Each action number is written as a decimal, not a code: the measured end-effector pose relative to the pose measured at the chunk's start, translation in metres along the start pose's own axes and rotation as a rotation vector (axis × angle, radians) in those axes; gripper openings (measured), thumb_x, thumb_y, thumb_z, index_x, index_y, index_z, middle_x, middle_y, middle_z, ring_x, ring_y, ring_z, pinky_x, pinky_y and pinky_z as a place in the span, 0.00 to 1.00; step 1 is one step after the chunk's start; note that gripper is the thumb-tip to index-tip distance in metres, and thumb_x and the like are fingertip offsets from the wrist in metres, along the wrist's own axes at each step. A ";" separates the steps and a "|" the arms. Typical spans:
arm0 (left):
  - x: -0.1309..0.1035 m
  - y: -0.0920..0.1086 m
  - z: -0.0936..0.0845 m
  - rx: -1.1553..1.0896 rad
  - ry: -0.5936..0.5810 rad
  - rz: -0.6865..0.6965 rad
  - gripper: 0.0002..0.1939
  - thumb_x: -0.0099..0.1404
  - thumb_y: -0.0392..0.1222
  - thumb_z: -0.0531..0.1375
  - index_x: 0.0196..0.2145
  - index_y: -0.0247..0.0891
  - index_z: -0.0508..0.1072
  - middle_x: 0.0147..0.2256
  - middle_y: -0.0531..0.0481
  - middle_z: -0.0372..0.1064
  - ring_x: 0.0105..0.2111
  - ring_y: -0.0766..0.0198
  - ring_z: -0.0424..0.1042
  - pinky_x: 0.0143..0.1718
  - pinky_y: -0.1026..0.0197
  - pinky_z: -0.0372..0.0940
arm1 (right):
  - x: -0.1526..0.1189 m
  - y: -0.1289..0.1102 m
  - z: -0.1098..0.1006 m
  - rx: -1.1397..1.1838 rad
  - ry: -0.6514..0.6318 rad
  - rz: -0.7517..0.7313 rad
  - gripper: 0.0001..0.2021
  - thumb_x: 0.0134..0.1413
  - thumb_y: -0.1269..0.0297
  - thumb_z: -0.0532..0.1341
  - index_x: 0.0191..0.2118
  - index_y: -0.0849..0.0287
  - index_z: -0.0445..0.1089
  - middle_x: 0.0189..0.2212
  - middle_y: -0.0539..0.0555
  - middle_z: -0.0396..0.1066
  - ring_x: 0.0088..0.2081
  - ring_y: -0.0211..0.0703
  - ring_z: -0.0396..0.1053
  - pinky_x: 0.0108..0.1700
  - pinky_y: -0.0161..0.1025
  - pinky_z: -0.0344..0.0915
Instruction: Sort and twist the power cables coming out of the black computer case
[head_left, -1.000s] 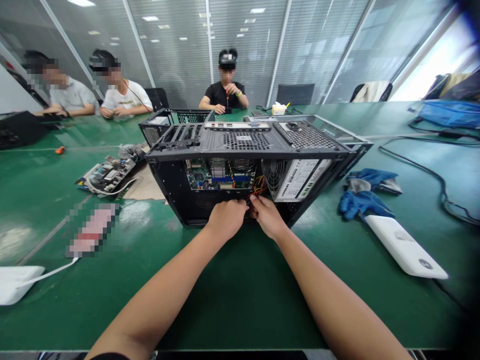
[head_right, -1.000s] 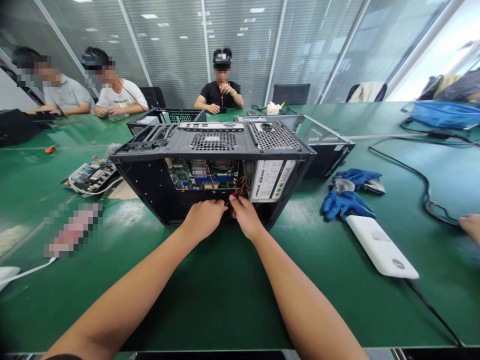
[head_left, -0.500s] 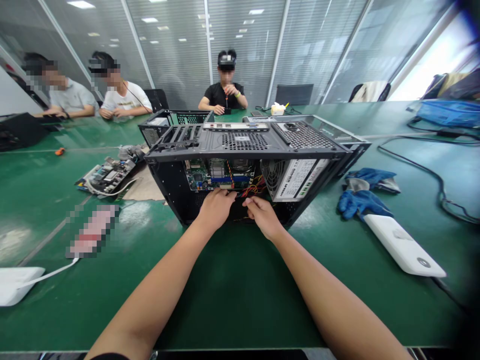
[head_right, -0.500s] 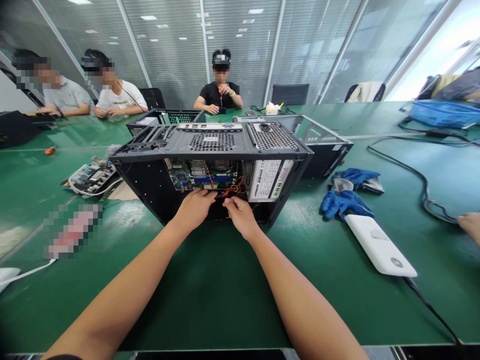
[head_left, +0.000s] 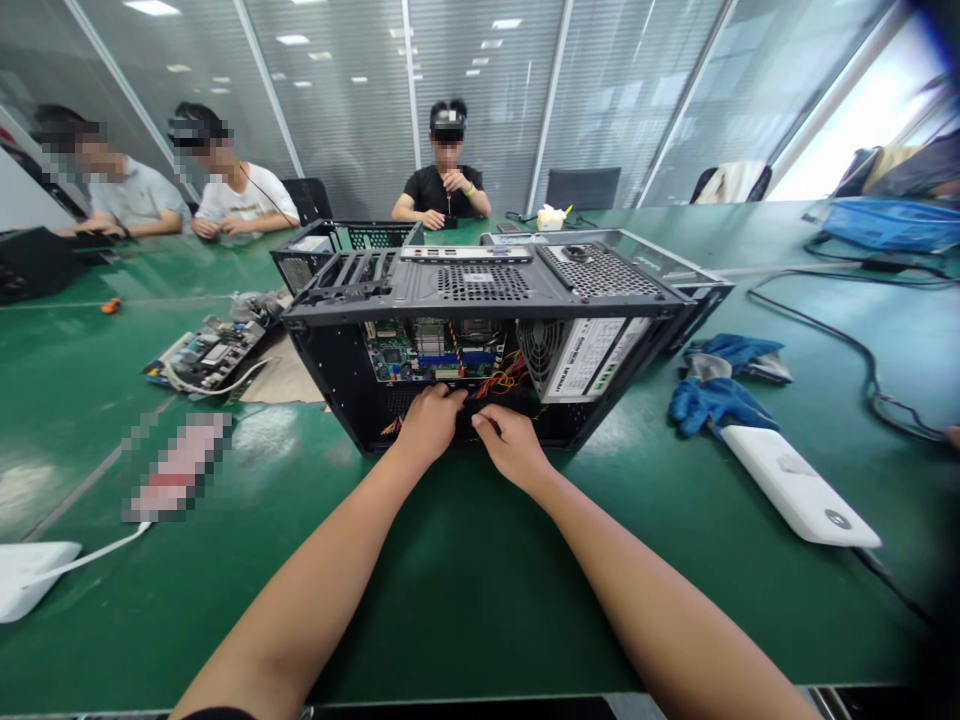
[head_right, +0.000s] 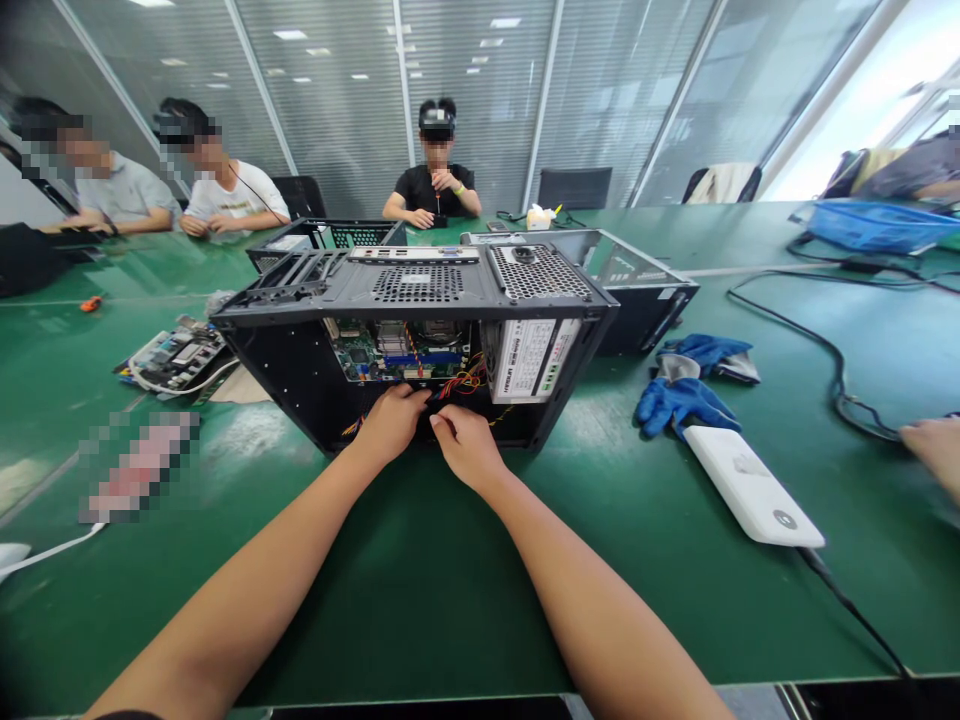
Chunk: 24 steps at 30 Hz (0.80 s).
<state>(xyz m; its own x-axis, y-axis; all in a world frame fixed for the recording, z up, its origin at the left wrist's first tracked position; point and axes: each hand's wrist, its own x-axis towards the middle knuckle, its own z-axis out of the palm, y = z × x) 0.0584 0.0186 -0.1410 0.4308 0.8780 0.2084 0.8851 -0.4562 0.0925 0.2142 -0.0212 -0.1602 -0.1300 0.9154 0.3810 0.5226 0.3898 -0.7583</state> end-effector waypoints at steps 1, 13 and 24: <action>0.000 -0.001 0.001 -0.023 -0.003 -0.002 0.17 0.70 0.37 0.50 0.53 0.40 0.71 0.41 0.43 0.68 0.43 0.58 0.69 0.46 0.58 0.64 | -0.001 -0.001 0.000 -0.041 -0.014 -0.028 0.12 0.60 0.62 0.52 0.26 0.56 0.64 0.24 0.50 0.65 0.28 0.41 0.62 0.34 0.38 0.56; -0.006 0.004 -0.002 0.121 0.106 -0.083 0.17 0.69 0.37 0.50 0.52 0.45 0.72 0.44 0.41 0.67 0.46 0.51 0.65 0.44 0.52 0.62 | -0.011 -0.011 -0.005 -0.862 0.092 0.012 0.18 0.62 0.53 0.52 0.37 0.62 0.71 0.38 0.64 0.70 0.37 0.53 0.66 0.41 0.47 0.50; -0.006 0.007 0.001 0.082 0.029 -0.175 0.16 0.71 0.39 0.47 0.50 0.45 0.71 0.47 0.44 0.65 0.32 0.61 0.74 0.35 0.58 0.67 | -0.010 -0.007 -0.010 -0.846 0.071 0.224 0.22 0.62 0.49 0.49 0.40 0.62 0.72 0.38 0.67 0.72 0.40 0.59 0.69 0.43 0.51 0.50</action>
<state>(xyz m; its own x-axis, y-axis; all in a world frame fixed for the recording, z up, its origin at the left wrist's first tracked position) 0.0617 0.0101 -0.1429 0.2650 0.9378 0.2243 0.9579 -0.2827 0.0503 0.2203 -0.0347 -0.1533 0.0888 0.9419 0.3239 0.9826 -0.0295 -0.1833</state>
